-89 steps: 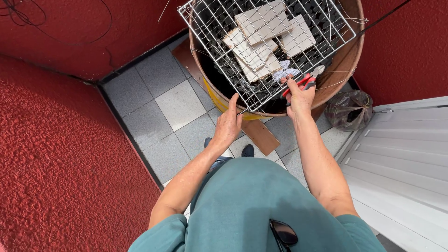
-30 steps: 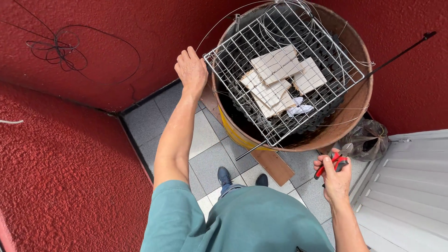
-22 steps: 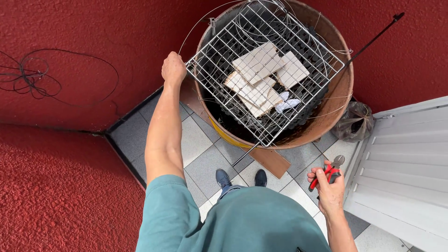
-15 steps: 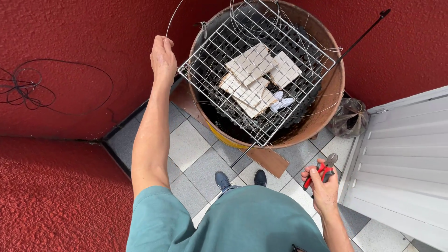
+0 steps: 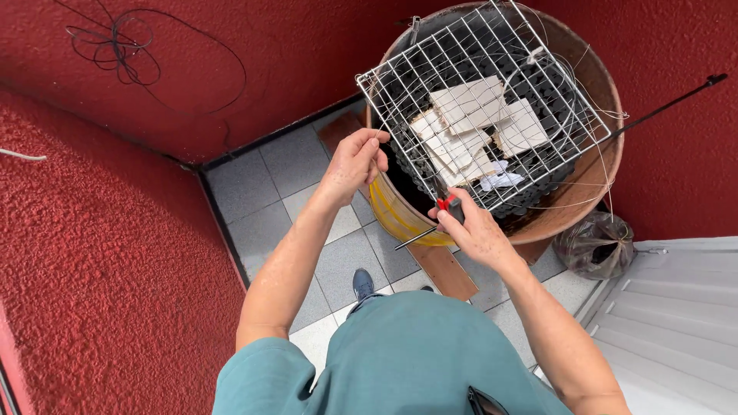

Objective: Repairing a metal grate by twisting and cutting wire with pliers.

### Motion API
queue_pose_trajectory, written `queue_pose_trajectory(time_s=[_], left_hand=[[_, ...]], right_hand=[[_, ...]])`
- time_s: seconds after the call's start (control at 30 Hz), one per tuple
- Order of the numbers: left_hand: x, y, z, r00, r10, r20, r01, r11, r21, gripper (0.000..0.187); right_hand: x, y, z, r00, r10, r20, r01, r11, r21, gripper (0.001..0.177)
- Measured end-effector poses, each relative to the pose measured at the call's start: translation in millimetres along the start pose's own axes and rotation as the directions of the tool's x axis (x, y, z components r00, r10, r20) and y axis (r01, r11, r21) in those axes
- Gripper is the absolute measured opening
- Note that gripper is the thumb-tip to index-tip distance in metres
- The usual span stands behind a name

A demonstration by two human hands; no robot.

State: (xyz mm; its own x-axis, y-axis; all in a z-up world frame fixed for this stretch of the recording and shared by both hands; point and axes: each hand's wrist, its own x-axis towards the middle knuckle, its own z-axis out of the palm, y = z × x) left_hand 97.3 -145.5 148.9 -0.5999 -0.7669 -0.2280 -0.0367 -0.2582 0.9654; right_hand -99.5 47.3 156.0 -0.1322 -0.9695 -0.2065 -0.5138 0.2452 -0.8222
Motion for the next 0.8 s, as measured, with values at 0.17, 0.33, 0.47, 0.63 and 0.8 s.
queue_pose_trajectory(time_s=[0.17,0.33,0.47,0.63,0.8], left_hand=[[-23,-34,-2,0.996,-0.052,-0.068,0.049,0.997,-0.057,0.035],[-38,-45,0,0.990,-0.097,-0.107,0.085,0.990,-0.113,0.037],[-44,-56,1,0.991,-0.084,-0.100,0.073,0.991,-0.110,0.037],[-52,-47,2,0.991,-0.095,-0.097,0.085,0.991,-0.103,0.037],[-58,-46,-1,0.991,-0.107,-0.082,0.099,0.991,-0.095,0.037]], right_hand=[[53,-15,6,0.999,-0.028,0.041,0.035,0.979,-0.201,0.053],[83,-14,19,0.994,0.024,0.108,0.014,0.941,-0.337,0.056],[96,-6,30,0.986,0.009,0.164,0.050,0.933,-0.355,0.054],[104,-11,33,0.992,0.035,0.118,0.008,0.939,-0.345,0.054],[114,-12,34,0.994,0.059,0.095,-0.031,0.961,-0.276,0.052]])
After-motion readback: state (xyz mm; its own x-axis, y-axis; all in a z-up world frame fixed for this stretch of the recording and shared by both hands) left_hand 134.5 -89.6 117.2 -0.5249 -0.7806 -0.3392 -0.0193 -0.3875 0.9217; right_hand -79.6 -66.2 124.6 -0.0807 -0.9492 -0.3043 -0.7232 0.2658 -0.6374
